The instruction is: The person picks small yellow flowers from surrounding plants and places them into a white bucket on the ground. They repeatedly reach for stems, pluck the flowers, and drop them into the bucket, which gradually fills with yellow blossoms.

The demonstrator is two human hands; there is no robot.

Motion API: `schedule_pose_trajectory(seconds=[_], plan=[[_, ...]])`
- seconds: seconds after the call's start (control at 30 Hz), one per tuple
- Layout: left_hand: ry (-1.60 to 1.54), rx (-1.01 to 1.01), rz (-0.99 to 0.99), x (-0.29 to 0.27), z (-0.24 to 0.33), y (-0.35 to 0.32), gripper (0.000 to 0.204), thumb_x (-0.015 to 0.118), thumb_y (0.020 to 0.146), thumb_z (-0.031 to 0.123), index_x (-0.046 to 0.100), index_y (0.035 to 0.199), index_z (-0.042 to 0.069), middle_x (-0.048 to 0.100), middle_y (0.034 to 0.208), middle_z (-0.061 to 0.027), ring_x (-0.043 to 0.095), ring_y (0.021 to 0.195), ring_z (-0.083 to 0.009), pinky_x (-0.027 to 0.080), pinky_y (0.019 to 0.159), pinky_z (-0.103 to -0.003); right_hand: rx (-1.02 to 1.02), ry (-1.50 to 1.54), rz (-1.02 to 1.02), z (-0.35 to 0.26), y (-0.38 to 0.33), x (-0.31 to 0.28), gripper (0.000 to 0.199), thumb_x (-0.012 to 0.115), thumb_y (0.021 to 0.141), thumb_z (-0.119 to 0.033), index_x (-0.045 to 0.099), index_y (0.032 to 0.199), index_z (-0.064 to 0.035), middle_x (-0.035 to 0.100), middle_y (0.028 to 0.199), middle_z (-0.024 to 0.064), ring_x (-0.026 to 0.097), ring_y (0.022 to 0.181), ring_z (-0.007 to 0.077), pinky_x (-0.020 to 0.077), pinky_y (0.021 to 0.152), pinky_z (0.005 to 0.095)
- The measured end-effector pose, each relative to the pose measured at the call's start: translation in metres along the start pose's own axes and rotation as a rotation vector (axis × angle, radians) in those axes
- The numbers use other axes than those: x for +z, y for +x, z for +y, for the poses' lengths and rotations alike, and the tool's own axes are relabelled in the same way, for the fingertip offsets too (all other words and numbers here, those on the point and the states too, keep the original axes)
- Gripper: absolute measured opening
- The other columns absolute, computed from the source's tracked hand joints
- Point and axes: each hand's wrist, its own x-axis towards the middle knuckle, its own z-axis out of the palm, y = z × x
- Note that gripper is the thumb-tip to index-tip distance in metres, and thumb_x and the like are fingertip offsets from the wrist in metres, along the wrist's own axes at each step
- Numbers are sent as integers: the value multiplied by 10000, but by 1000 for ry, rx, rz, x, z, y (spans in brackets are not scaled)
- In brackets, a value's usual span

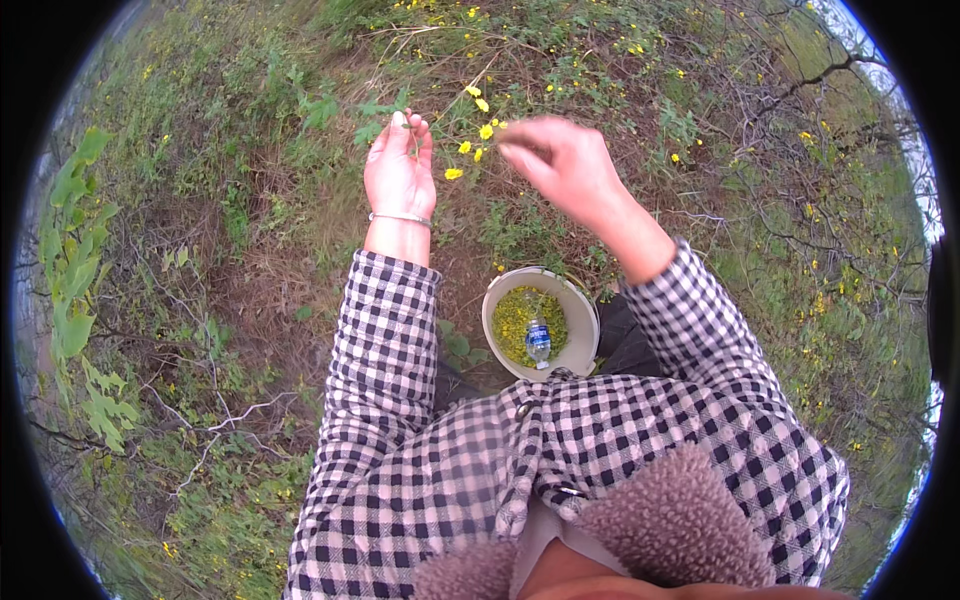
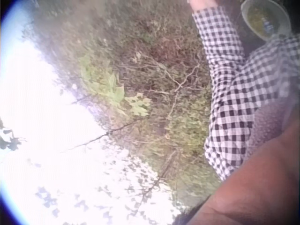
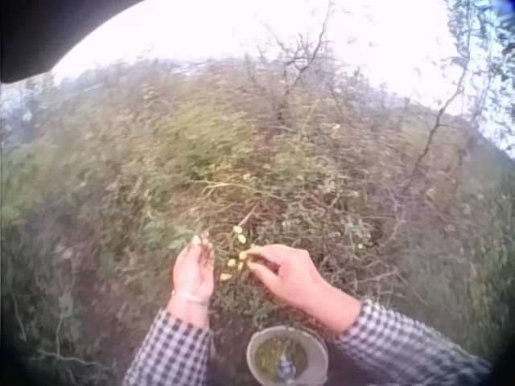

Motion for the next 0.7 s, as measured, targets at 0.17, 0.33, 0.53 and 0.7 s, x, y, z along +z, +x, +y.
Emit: schedule_pose_trajectory(seconds=[0.17, 0.33, 0.53, 0.7], plan=[[47, -55, -64, 3, 1, -9, 141, 625, 926, 146, 621, 1001, 27, 647, 903, -41, 620, 849, -128, 529, 798, -269, 246, 161, -64, 2, 45, 29, 574, 787, 745, -337, 600, 1225, -83, 656, 1059, 148, 670, 786, 217, 558, 737, 343], [78, -14, -56, 14, -9, -1, 187, 640, 910, 111, 601, 1065, 14, 642, 936, -48, 617, 885, -150, 520, 854, -284, 376, 380, 99, 4, 33, 16, 107, 664, 869, -79, 732, 948, -56, 693, 765, 55, 638, 589, 75, 536, 538, 219], [35, 243, 163, 23, 9, 13, 111, 603, 910, 85, 606, 993, 11, 639, 936, -71, 614, 845, -150, 526, 804, -282, 215, 329, 93, 9, 4, -18, 102, 692, 846, -114, 726, 909, -41, 685, 745, 87, 655, 573, 115, 542, 534, 258], [-148, 279, 393, 13, 26, 15, 879, 530, 930, 496, 84, 1477, -27, 128, 1559, -154, 129, 1450, -243, 111, 1194, -349, 30, 196, -572, 23, -48, -51, 180, 696, 835, -149, 715, 953, -15, 711, 828, 139, 698, 701, 224, 570, 660, 323]])
